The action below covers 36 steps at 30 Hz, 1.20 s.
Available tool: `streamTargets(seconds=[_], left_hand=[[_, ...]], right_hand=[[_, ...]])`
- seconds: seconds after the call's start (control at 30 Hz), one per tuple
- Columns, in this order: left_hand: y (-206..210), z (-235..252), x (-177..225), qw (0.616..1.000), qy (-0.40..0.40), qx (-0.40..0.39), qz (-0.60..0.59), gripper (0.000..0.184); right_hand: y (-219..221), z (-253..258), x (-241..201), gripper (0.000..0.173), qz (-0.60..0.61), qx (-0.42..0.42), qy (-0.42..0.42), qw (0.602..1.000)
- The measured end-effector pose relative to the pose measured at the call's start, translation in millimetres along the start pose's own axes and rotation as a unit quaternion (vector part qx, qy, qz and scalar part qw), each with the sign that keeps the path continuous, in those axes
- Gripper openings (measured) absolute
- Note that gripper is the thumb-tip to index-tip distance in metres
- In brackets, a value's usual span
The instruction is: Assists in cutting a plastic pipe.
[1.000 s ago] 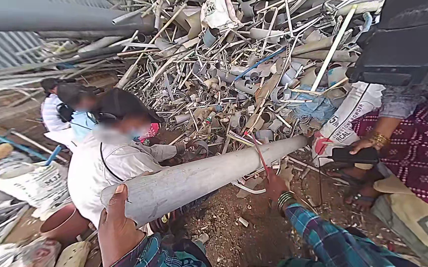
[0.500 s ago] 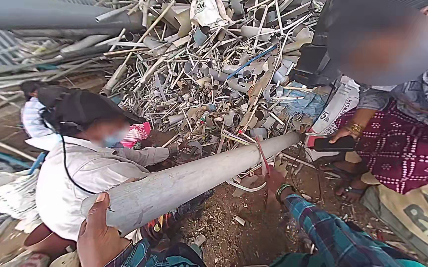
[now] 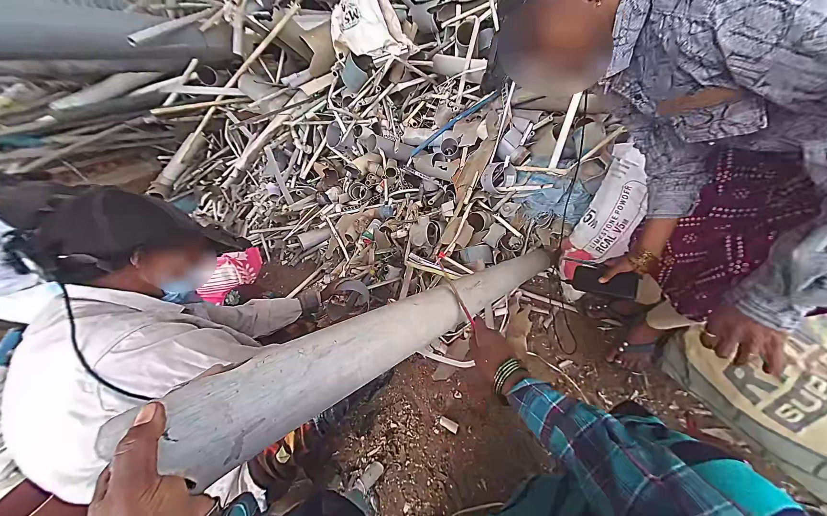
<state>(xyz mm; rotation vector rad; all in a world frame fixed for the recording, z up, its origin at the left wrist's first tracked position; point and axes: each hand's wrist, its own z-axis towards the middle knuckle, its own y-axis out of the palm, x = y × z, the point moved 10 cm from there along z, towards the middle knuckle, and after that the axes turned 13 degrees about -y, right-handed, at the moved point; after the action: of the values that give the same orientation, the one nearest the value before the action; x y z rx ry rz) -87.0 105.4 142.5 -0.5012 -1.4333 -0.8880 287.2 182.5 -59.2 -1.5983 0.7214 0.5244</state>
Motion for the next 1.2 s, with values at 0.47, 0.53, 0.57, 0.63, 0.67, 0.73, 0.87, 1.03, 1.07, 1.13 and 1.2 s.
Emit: streamTargets(seconds=[0.47, 0.53, 0.57, 0.63, 0.67, 0.73, 0.87, 1.03, 1.07, 1.13, 1.2], left_hand=[[5, 1, -2, 0.999, -0.004, -0.035, -0.011, 0.026], [2, 4, -6, 1.000, -0.010, -0.027, -0.001, 0.027], [0, 6, -8, 1.000, -0.009, -0.023, 0.002, 0.027], [-3, 9, -11, 1.000, -0.004, -0.023, 0.006, 0.027], [-4, 11, -11, 1.000, -0.001, -0.026, 0.008, 0.026], [-1, 8, -9, 0.999, -0.001, -0.035, 0.011, 0.027], [-2, 4, -10, 1.000, -0.018, -0.017, 0.001, 0.026], [-1, 0, -6, 0.999, -0.029, 0.012, -0.022, 0.022], [-1, 0, -6, 0.999, -0.031, 0.012, -0.023, 0.022], [-1, -3, -7, 0.999, -0.038, 0.016, -0.022, 0.023], [1, -7, -5, 0.999, -0.040, 0.018, -0.020, 0.023]], right_hand=[[29, -50, -92, 0.040, -0.045, -0.022, -0.223, 0.974], [36, -51, -96, 0.040, -0.045, -0.022, -0.213, 0.976], [40, -53, -98, 0.040, -0.041, -0.021, -0.213, 0.976], [48, -61, -104, 0.039, -0.034, -0.047, -0.217, 0.975], [47, -65, -106, 0.040, -0.037, -0.055, -0.215, 0.974], [36, -62, -99, 0.040, -0.059, -0.035, -0.192, 0.979], [6, -5, -14, 0.042, 0.001, 0.002, -0.018, 1.000], [4, -14, -39, 0.039, 0.021, -0.001, -0.065, 0.998], [12, -32, -68, 0.038, 0.018, -0.015, -0.116, 0.993], [28, -66, -112, 0.038, -0.008, -0.033, -0.204, 0.978], [32, -79, -123, 0.038, -0.059, -0.002, -0.243, 0.968]])
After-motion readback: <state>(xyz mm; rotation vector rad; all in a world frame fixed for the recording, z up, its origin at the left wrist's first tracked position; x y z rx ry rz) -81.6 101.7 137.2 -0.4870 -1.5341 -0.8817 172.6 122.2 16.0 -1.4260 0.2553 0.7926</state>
